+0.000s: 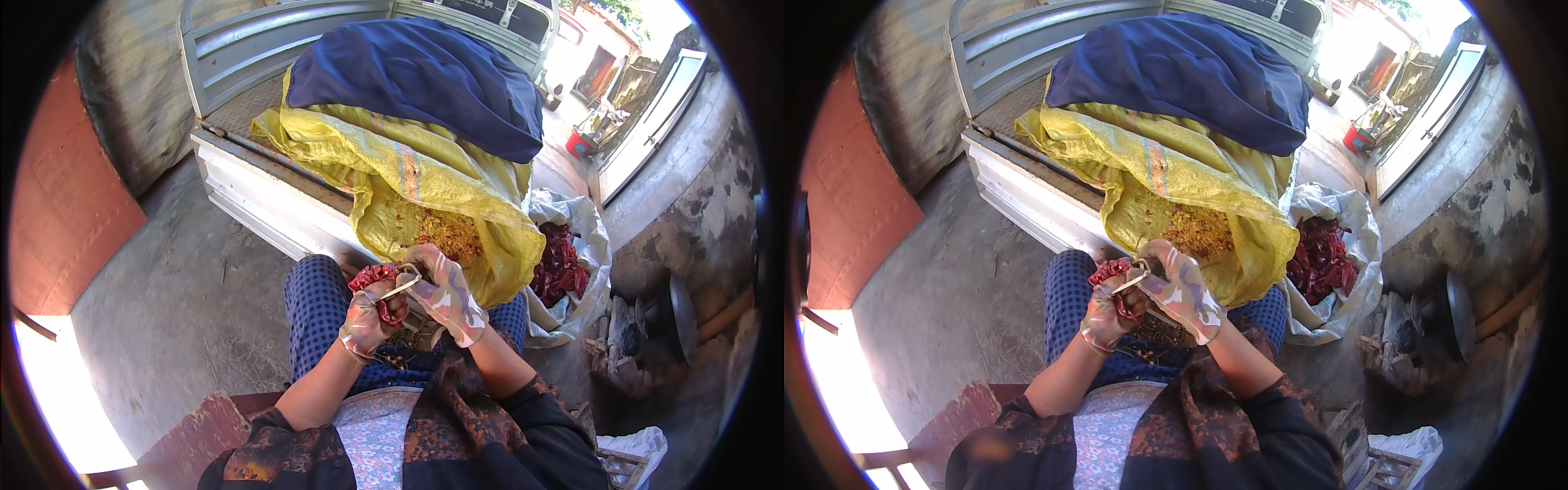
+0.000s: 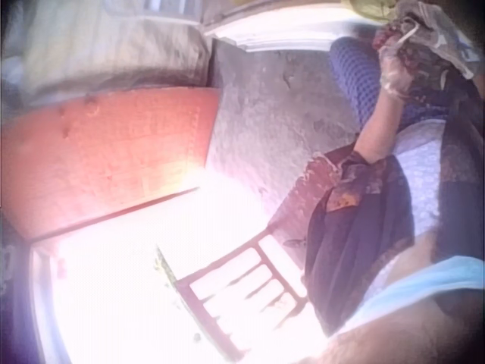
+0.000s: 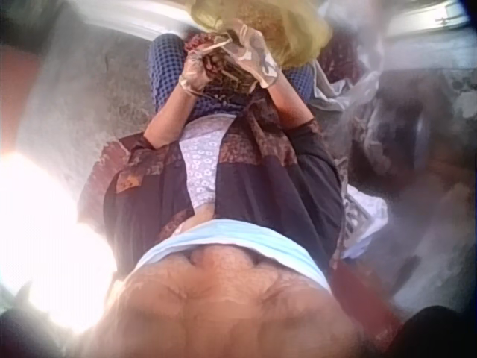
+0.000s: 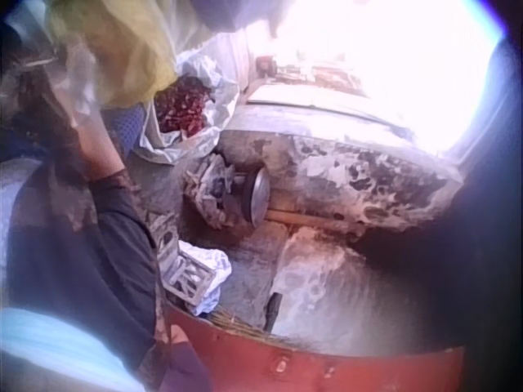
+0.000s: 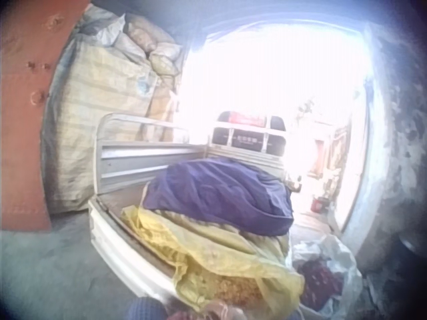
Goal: The person sorts dried red peppers by hand, moving them from a large bag on the back of a truck into a secondary bag.
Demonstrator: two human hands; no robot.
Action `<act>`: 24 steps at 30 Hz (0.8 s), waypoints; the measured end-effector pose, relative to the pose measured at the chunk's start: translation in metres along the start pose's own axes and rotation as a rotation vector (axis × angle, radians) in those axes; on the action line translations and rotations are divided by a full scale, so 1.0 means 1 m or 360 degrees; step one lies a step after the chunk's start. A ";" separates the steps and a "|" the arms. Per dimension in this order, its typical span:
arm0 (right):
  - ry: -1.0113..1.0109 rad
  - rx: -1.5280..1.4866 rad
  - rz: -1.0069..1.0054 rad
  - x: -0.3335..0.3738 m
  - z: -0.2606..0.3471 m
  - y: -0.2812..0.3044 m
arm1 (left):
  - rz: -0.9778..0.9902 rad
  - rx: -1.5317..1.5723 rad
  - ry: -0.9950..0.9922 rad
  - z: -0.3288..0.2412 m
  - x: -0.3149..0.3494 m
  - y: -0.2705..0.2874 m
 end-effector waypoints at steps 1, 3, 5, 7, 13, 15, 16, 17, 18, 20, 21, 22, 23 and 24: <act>0.0154 0.0181 0.0108 -0.003 0.005 -0.001 | -0.0046 -0.0093 0.0052 0.001 0.001 0.005; 0.0232 0.0256 0.0261 0.000 -0.003 0.001 | -0.0101 -0.0197 0.0164 0.006 0.004 0.003; 0.0127 -0.0067 0.0373 -0.001 -0.010 0.001 | -0.0061 -0.0087 0.0180 0.009 0.002 0.006; -0.0136 -0.0574 0.0350 -0.001 -0.019 0.001 | -0.0021 -0.0030 0.0196 0.009 0.004 0.002; -0.0364 -0.0860 0.0068 0.002 -0.014 -0.007 | -0.0073 -0.0059 0.0161 0.004 0.009 -0.005; -0.0600 -0.0861 0.0164 0.004 -0.030 -0.009 | -0.0100 -0.0078 0.0173 0.006 0.011 -0.006; -0.0718 -0.0861 0.0211 0.006 -0.039 -0.010 | -0.0114 -0.0087 0.0178 0.006 0.012 -0.006; -0.0893 -0.0912 0.0166 0.010 -0.046 -0.012 | -0.0122 -0.0114 0.0161 0.005 0.012 -0.008; -0.1008 -0.0977 0.0171 0.013 -0.049 -0.014 | -0.0131 -0.0141 0.0145 0.005 0.012 -0.011; -0.1178 -0.1123 0.0222 0.019 -0.049 -0.017 | -0.0157 -0.0205 0.0104 0.003 0.012 -0.013; -0.1243 -0.1133 0.0197 0.021 -0.047 -0.018 | -0.0174 -0.0243 0.0080 0.002 0.012 -0.012; -0.1308 -0.1143 0.0172 0.024 -0.045 -0.020 | -0.0191 -0.0281 0.0058 0.000 0.013 -0.012; -0.1382 -0.1078 0.0072 0.026 -0.042 -0.022 | -0.0180 -0.0301 0.0051 0.000 0.013 -0.013; -0.1415 -0.1096 0.0048 0.028 -0.043 -0.023 | -0.0168 -0.0321 0.0044 -0.002 0.013 -0.014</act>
Point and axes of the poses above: each hand's wrist, its own x-axis away from the middle knuckle, its own y-axis out of the back of the hand, z = x × y, the point moved 10 cm from there along -x, towards the middle knuckle, and after that the axes turned 6 degrees about -z, right-handed, at the moved point
